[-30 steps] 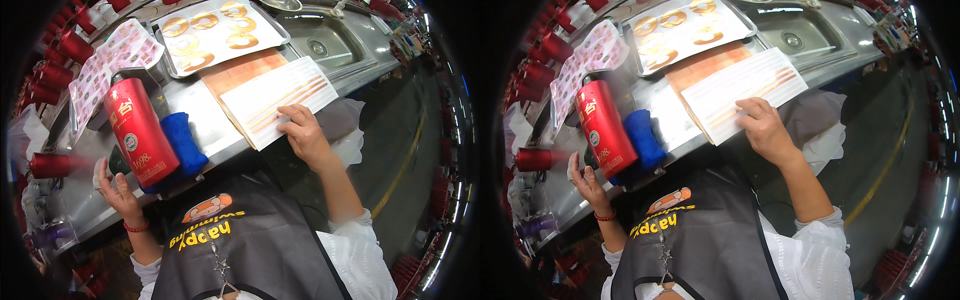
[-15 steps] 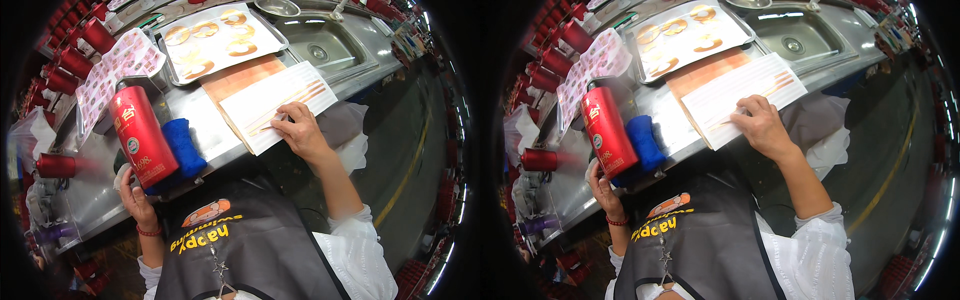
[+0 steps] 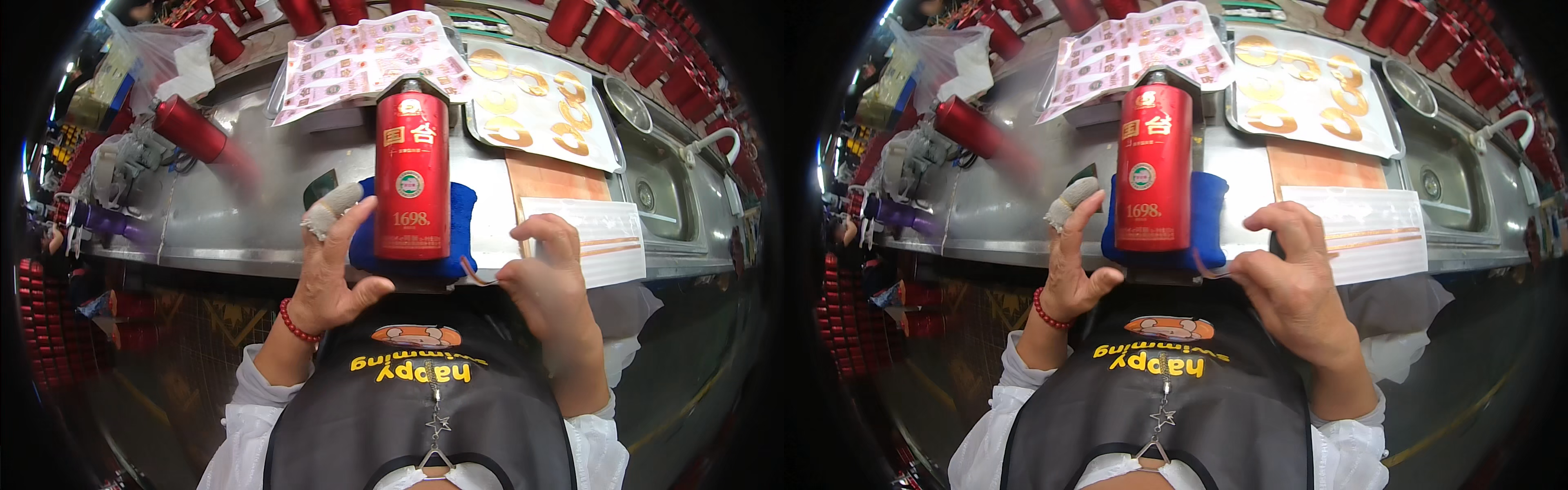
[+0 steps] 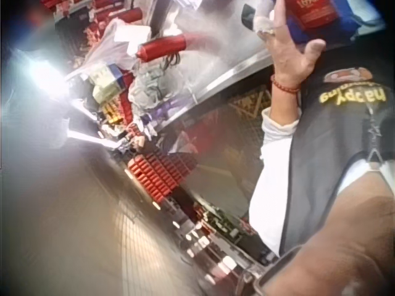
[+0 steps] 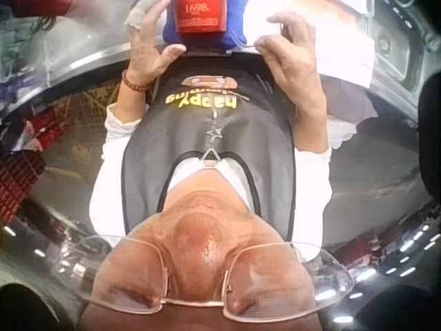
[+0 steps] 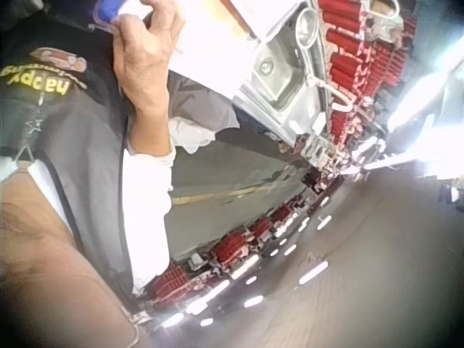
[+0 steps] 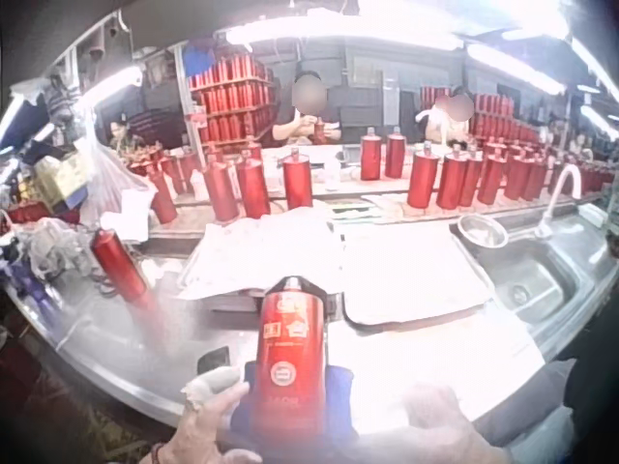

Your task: The person applies a red label to a red cylindrical bottle, smooths it, and then applies a gold circular label to the bottle's neck. The person repeats this process for multiple bottles.

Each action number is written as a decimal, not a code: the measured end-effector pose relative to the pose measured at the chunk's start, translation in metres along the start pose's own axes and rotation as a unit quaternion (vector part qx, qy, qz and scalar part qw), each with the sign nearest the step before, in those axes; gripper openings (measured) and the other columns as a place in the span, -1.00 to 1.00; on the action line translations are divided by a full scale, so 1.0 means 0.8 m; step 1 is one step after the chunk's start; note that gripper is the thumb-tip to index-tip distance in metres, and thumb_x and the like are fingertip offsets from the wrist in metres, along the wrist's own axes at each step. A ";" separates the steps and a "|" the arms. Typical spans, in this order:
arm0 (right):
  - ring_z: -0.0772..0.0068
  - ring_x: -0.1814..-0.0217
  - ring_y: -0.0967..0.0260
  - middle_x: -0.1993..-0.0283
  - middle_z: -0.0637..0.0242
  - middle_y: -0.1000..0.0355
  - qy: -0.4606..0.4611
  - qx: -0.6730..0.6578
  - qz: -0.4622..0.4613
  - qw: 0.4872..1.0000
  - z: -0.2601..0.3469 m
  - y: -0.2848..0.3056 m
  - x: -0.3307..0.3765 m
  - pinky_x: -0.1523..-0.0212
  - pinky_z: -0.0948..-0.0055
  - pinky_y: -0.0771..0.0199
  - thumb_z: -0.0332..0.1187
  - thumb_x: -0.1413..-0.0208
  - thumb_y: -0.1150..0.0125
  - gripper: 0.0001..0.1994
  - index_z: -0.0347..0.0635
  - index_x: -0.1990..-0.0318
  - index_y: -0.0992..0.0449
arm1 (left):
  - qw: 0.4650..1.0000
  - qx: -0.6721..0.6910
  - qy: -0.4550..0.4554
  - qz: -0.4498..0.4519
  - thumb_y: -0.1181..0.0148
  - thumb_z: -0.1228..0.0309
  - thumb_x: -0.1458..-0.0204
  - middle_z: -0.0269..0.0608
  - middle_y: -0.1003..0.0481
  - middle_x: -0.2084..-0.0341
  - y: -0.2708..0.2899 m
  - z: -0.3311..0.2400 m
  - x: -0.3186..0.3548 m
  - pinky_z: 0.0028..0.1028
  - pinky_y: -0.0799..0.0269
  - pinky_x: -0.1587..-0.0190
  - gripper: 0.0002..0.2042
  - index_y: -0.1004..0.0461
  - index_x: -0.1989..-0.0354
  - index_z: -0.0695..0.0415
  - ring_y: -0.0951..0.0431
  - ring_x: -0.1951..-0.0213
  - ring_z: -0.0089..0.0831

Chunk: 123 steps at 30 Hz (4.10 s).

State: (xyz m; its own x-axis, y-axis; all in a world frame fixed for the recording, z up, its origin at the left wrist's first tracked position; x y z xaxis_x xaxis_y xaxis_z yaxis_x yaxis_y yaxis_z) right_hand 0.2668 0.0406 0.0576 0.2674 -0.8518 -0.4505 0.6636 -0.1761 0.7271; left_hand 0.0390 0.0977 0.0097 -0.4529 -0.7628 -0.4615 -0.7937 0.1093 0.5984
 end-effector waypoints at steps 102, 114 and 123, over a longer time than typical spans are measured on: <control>0.26 -0.09 -0.19 0.05 0.18 -0.20 -0.164 -0.189 0.081 0.965 -0.025 -0.100 -0.037 -0.17 0.34 -0.20 -0.24 -0.12 -0.38 -0.68 -0.26 0.45 -0.41 | 0.898 0.352 0.257 -0.065 -0.20 0.36 -0.25 -0.44 -0.40 0.53 -0.045 0.069 0.040 -0.60 -0.26 0.33 -0.83 -0.45 0.33 0.18 -0.33 0.43 -0.67; 0.30 -0.07 -0.19 0.03 0.19 -0.18 -0.199 -0.205 0.091 0.954 -0.031 -0.106 -0.033 -0.11 0.36 -0.25 -0.20 -0.13 -0.38 -0.66 -0.25 0.46 -0.39 | 0.910 0.312 0.266 -0.060 -0.24 0.33 -0.20 -0.34 -0.44 0.47 -0.044 0.075 0.045 -0.48 -0.29 0.11 -0.82 -0.47 0.35 0.18 -0.38 0.28 -0.52; 0.29 0.01 -0.26 0.12 0.15 -0.24 -0.155 -0.168 0.061 0.972 -0.026 -0.099 -0.038 0.08 0.40 -0.34 -0.38 -0.03 -0.42 -0.77 -0.25 0.47 -0.45 | 0.919 0.297 0.252 -0.060 -0.23 0.33 -0.18 -0.29 -0.49 0.35 -0.043 0.076 0.044 -0.33 -0.15 -0.19 -0.84 -0.49 0.34 0.16 -0.40 0.10 -0.38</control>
State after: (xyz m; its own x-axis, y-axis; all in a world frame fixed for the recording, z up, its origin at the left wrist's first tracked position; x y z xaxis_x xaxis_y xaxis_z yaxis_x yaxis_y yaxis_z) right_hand 0.2202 0.0908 0.0029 0.1707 -0.9729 -0.1562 0.8444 0.0627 0.5320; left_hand 0.0256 0.1060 -0.0672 -0.2220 -0.9738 -0.0493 -0.9749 0.2206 0.0308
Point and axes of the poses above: each hand's wrist, its own x-axis away from the middle knuckle, its own y-axis out of the back of the hand, z = x × y, the point moved 9 cm from there along -x, towards the middle knuckle
